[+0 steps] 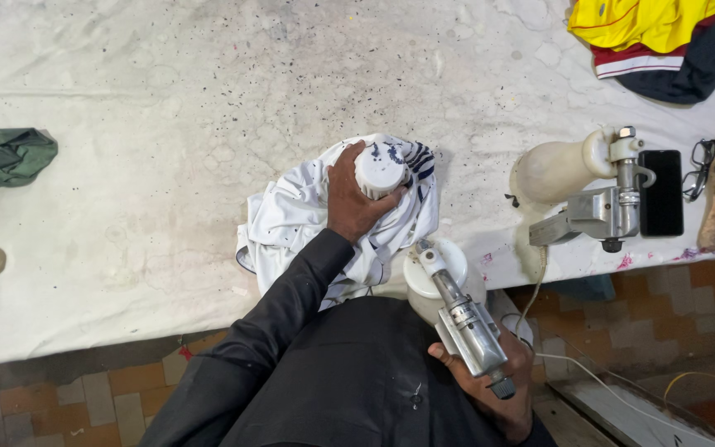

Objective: The person holds a white cap with dark stains on a white cloth on the table and directs a handheld steam gun at the cap, rotating and repositioning it with the other hand to treat different areas. They continue steaming and turning the cap throughout the episode.

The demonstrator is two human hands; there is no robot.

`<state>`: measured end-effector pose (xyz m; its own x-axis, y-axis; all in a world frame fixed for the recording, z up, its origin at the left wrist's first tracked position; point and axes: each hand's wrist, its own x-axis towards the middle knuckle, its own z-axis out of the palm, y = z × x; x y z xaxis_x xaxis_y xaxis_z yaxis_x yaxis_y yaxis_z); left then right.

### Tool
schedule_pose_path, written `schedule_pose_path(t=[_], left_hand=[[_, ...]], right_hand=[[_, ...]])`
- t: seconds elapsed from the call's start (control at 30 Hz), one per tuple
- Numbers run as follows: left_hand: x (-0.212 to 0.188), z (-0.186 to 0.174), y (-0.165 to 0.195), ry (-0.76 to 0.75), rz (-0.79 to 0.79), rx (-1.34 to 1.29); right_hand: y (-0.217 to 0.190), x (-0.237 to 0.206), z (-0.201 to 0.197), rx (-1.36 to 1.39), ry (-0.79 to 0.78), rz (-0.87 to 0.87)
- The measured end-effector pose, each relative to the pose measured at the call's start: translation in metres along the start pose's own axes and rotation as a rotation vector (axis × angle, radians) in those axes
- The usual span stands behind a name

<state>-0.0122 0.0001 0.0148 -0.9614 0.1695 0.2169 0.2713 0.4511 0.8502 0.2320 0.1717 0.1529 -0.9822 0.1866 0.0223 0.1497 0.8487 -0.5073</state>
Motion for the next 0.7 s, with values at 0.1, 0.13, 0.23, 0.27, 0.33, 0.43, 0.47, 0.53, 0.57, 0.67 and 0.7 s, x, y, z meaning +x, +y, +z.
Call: schedule_pose_path(t=[0.1,0.13,0.23,0.27,0.33,0.43,0.47,0.53,0.57,0.67,0.7], left_hand=[[0.0,-0.0003,0.0007,-0.02,-0.012,0.001],[0.0003,0.0,0.0011,-0.017,-0.007,0.011],[0.0002,-0.0019,0.0007,-0.007,-0.005,0.016],[0.0008,-0.0017,0.0007,-0.013,0.002,0.01],[0.0018,-0.0014,0.0003,-0.013,0.003,0.011],[0.0013,-0.0005,-0.0004,-0.008,0.004,0.014],[0.0009,-0.0004,-0.0007,-0.006,0.006,0.015],[0.0008,-0.0001,-0.0015,-0.008,0.007,0.019],[0.0004,0.0,-0.0018,-0.012,0.007,0.02],[0.0003,-0.0005,-0.0026,-0.029,-0.001,0.024],[0.0001,-0.0006,-0.0028,-0.026,0.002,0.026]], right_hand=[[0.0001,-0.0014,-0.0021,0.084,0.022,0.002],[0.0002,-0.0018,-0.0032,0.102,0.015,0.001],[0.0005,-0.0012,-0.0044,0.134,-0.001,-0.041],[0.0004,-0.0005,-0.0043,0.138,0.004,-0.052],[0.0006,0.0022,-0.0027,-0.051,-0.05,-0.027],[0.001,0.0042,-0.0028,0.06,0.0,-0.058],[0.0011,0.0044,-0.0032,0.163,0.041,-0.079],[0.001,0.0047,-0.0038,0.15,0.023,-0.064],[0.0008,0.0045,-0.0041,0.144,0.015,-0.052],[-0.0008,0.0038,-0.004,0.108,-0.019,0.016],[-0.0012,0.0034,-0.004,0.12,-0.014,0.01]])
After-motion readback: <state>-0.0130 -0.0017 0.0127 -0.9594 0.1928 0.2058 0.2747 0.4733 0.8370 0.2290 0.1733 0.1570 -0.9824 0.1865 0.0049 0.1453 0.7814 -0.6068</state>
